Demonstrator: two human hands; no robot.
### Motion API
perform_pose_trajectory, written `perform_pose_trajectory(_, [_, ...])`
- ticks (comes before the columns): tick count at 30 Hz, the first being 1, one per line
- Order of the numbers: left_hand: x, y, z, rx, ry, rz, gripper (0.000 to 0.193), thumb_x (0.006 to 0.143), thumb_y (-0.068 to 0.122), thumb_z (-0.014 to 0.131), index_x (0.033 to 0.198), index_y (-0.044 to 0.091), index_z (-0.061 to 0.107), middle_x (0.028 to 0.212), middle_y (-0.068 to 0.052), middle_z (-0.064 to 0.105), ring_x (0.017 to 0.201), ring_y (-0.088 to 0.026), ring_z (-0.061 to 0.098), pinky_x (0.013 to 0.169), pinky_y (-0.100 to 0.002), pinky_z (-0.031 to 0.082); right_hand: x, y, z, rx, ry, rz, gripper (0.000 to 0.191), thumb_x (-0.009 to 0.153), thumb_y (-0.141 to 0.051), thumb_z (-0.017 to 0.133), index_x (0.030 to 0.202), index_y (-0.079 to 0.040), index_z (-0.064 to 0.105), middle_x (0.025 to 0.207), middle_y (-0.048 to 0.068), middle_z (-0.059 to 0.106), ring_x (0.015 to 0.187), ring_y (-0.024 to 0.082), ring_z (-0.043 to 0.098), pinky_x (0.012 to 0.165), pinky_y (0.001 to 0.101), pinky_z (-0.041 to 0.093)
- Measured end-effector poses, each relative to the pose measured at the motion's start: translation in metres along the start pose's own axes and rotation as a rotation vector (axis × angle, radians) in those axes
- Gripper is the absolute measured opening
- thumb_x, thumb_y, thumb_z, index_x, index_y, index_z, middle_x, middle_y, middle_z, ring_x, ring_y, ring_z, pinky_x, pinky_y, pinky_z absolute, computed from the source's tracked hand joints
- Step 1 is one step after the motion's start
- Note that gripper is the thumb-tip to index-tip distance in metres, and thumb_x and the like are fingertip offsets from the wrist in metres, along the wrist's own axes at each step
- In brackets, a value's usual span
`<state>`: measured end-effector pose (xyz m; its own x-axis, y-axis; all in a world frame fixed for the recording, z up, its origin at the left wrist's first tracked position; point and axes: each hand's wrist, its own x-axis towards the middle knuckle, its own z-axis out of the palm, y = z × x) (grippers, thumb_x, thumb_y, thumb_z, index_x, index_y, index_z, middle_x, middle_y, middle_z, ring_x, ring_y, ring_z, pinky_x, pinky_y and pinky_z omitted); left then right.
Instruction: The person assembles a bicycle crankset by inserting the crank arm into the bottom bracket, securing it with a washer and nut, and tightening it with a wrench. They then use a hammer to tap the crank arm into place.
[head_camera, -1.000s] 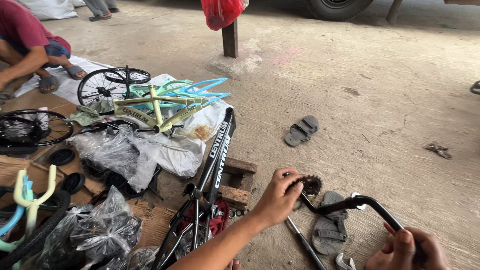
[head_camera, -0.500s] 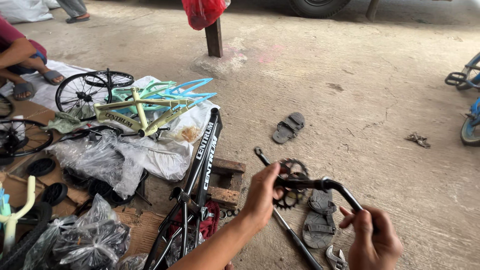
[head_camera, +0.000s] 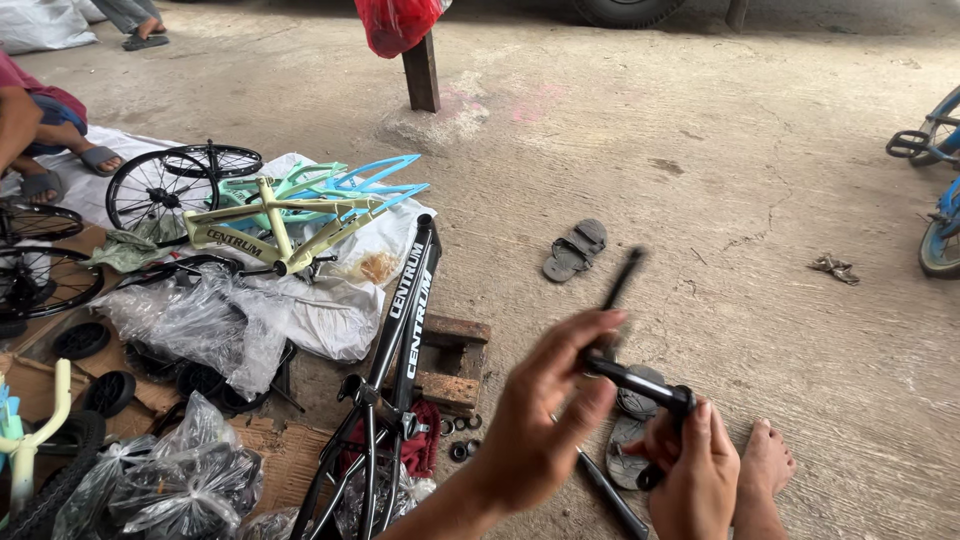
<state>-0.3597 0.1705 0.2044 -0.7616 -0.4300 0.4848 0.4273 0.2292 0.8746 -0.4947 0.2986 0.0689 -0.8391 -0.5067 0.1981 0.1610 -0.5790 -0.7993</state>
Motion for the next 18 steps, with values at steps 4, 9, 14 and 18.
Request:
perform_pose_trajectory(4, [-0.001, 0.007, 0.007, 0.089, -0.087, 0.035, 0.063, 0.107, 0.038, 0.052, 0.158, 0.007, 0.031, 0.139, -0.021, 0.064, 0.131, -0.029, 0.065, 0.118, -0.048, 0.053, 0.002, -0.001, 0.000, -0.017, 0.347, 0.433, 0.039, 0.105, -0.039, 0.037, 0.107, -0.004, 0.056, 0.079, 0.008, 0.063, 0.061, 0.020, 0.056, 0.051, 0.0372, 0.043])
perform_pose_trajectory(9, [-0.003, -0.012, 0.004, 0.552, -0.208, 0.083, 0.059, 0.101, 0.027, 0.066, 0.151, 0.003, 0.044, 0.142, -0.024, 0.060, 0.134, -0.035, 0.058, 0.117, -0.052, 0.043, -0.001, 0.009, -0.006, 0.014, 0.300, 0.730, 0.040, 0.104, -0.045, 0.038, 0.109, -0.013, 0.060, 0.077, 0.002, 0.059, 0.056, 0.018, 0.049, 0.048, 0.0332, 0.039])
perform_pose_trajectory(14, [0.000, -0.033, 0.006, 0.669, -0.257, 0.118, 0.046, 0.094, 0.027, 0.075, 0.131, 0.004, 0.061, 0.142, -0.017, 0.061, 0.139, -0.035, 0.052, 0.122, -0.049, 0.039, -0.004, 0.020, -0.016, 0.149, 0.286, 0.808, 0.034, 0.103, -0.040, 0.041, 0.112, -0.015, 0.061, 0.076, -0.001, 0.054, 0.051, 0.014, 0.042, 0.046, 0.0307, 0.036])
perform_pose_trajectory(18, [0.000, -0.041, 0.001, 0.636, -0.269, 0.061, 0.035, 0.090, 0.026, 0.079, 0.119, 0.007, 0.071, 0.141, -0.016, 0.061, 0.141, -0.036, 0.049, 0.120, -0.051, 0.038, -0.017, 0.015, -0.016, 0.374, 0.148, 0.738, 0.030, 0.101, -0.034, 0.044, 0.108, -0.012, 0.064, 0.071, -0.006, 0.050, 0.048, 0.007, 0.036, 0.042, 0.0268, 0.035])
